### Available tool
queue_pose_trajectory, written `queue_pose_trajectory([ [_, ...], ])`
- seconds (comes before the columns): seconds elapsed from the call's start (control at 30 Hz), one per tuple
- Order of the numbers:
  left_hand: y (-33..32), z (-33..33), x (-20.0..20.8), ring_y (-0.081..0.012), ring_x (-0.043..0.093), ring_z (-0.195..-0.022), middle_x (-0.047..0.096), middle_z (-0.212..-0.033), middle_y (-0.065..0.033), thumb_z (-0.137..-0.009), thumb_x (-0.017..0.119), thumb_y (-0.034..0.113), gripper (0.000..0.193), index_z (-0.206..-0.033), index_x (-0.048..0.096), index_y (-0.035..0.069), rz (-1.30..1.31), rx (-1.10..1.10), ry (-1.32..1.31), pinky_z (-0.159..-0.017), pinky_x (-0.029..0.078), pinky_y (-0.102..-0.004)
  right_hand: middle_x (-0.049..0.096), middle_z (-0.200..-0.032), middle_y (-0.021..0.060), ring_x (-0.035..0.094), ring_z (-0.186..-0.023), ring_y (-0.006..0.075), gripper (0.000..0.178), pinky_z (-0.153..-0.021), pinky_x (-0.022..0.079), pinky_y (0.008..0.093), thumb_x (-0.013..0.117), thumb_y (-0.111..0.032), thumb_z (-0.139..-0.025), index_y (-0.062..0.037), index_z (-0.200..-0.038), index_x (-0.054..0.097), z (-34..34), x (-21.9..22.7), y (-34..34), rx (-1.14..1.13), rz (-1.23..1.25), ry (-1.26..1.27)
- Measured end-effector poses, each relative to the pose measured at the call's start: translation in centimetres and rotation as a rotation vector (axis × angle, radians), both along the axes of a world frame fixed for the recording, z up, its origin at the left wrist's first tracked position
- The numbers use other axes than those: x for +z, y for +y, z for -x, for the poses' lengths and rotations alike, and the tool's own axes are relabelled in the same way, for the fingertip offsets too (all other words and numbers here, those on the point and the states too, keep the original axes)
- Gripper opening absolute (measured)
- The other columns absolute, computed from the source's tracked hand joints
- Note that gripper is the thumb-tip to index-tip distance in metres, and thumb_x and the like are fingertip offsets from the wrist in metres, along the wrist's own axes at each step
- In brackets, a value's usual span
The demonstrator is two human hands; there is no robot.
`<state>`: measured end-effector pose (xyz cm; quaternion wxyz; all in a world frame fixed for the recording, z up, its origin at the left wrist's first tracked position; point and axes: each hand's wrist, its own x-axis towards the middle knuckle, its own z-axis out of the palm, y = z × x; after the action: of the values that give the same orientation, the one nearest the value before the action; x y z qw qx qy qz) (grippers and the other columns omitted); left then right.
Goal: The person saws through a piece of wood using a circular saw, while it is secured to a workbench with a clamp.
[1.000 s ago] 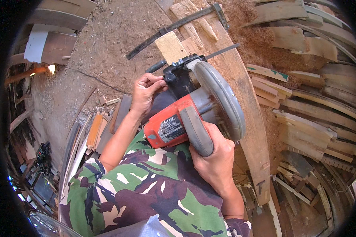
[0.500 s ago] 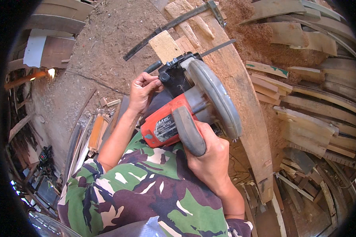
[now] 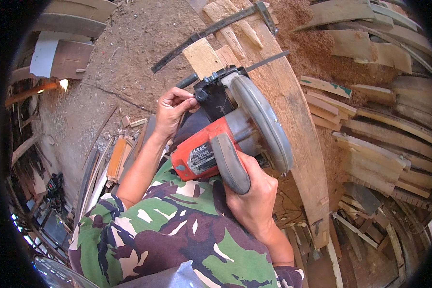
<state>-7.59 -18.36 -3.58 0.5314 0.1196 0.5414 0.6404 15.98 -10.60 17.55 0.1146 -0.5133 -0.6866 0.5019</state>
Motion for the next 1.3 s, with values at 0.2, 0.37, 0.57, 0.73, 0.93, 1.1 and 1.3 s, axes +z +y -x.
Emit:
queue_pose_trajectory([
  [0.2,0.0,0.4,-0.2,-0.0124,0.076,-0.096,0.077,-0.104,-0.0044,-0.096,0.081,-0.003,0.014,-0.107,0.075,0.003,-0.006,-0.025,0.002,-0.089,0.063,-0.0293,0.081,-0.099,0.0138,0.079,-0.089,0.0192,0.029,-0.083,0.059,0.0319,0.085,-0.002,-0.091,0.0039,-0.118,0.075,0.0,0.0,0.1,-0.006,0.008,0.015],
  [0.37,0.2,0.5,0.3,-0.0126,0.076,-0.096,0.077,-0.104,-0.0054,-0.096,0.08,-0.004,0.013,-0.106,0.075,0.003,0.018,-0.049,-0.004,-0.089,0.063,-0.0295,0.081,-0.1,0.0142,0.079,-0.089,0.0201,0.029,-0.083,0.059,0.0319,0.085,-0.002,-0.092,0.0035,-0.118,0.075,0.1,0.0,0.1,0.003,0.015,0.015],
  [0.57,0.0,0.9,-0.1,-0.013,0.076,-0.097,0.078,-0.105,-0.0067,-0.098,0.079,-0.002,0.009,-0.104,0.074,0.003,0.023,-0.074,0.024,-0.089,0.063,-0.0295,0.08,-0.098,0.0144,0.078,-0.087,0.0201,0.029,-0.081,0.058,0.0319,0.085,-0.003,-0.092,0.002,-0.119,0.075,0.1,0.0,0.2,0.011,0.029,0.002],
  [0.73,1.4,0.6,2.7,-0.0164,0.071,-0.099,0.074,-0.109,-0.0073,-0.096,0.083,0.005,0.016,-0.108,0.072,0.004,-0.013,-0.089,0.2,-0.084,0.059,-0.0346,0.08,-0.096,0.0145,0.078,-0.085,0.0199,0.028,-0.08,0.058,0.0325,0.084,-0.004,-0.092,0.0015,-0.118,0.075,0.2,0.3,0.4,0.006,0.045,-0.009],
  [0.93,4.5,-0.1,8.2,-0.0271,0.064,-0.103,0.069,-0.106,-0.0074,-0.083,0.091,0.014,0.032,-0.111,0.076,0.01,-0.02,-0.291,1.29,-0.087,0.054,-0.0388,0.08,-0.096,0.0145,0.078,-0.084,0.0204,0.027,-0.08,0.058,0.0329,0.083,-0.003,-0.092,0.0016,-0.117,0.075,0.3,0.2,0.2,-0.013,0.076,-0.014],
  [1.1,4.8,2.0,9.0,-0.0268,0.063,-0.112,0.076,-0.123,-0.0027,-0.079,0.085,0.003,0.031,-0.106,0.08,0.016,-0.315,-0.612,1.413,-0.105,0.046,-0.043,0.08,-0.096,0.0152,0.078,-0.085,0.0219,0.026,-0.08,0.058,0.0333,0.083,-0.003,-0.092,0.0016,-0.116,0.075,0.4,0.3,0.3,-0.005,0.053,-0.006],
  [1.3,5.0,1.0,10.2,-0.027,0.06,-0.114,0.072,-0.109,0.0011,-0.083,0.087,0.018,0.026,-0.107,0.077,0.016,-0.028,-0.344,1.455,-0.103,0.043,-0.0447,0.08,-0.095,0.0148,0.079,-0.085,0.0221,0.025,-0.08,0.058,0.0336,0.083,-0.003,-0.092,0.0012,-0.115,0.075,0.4,0.3,0.4,-0.001,0.056,-0.018],
])
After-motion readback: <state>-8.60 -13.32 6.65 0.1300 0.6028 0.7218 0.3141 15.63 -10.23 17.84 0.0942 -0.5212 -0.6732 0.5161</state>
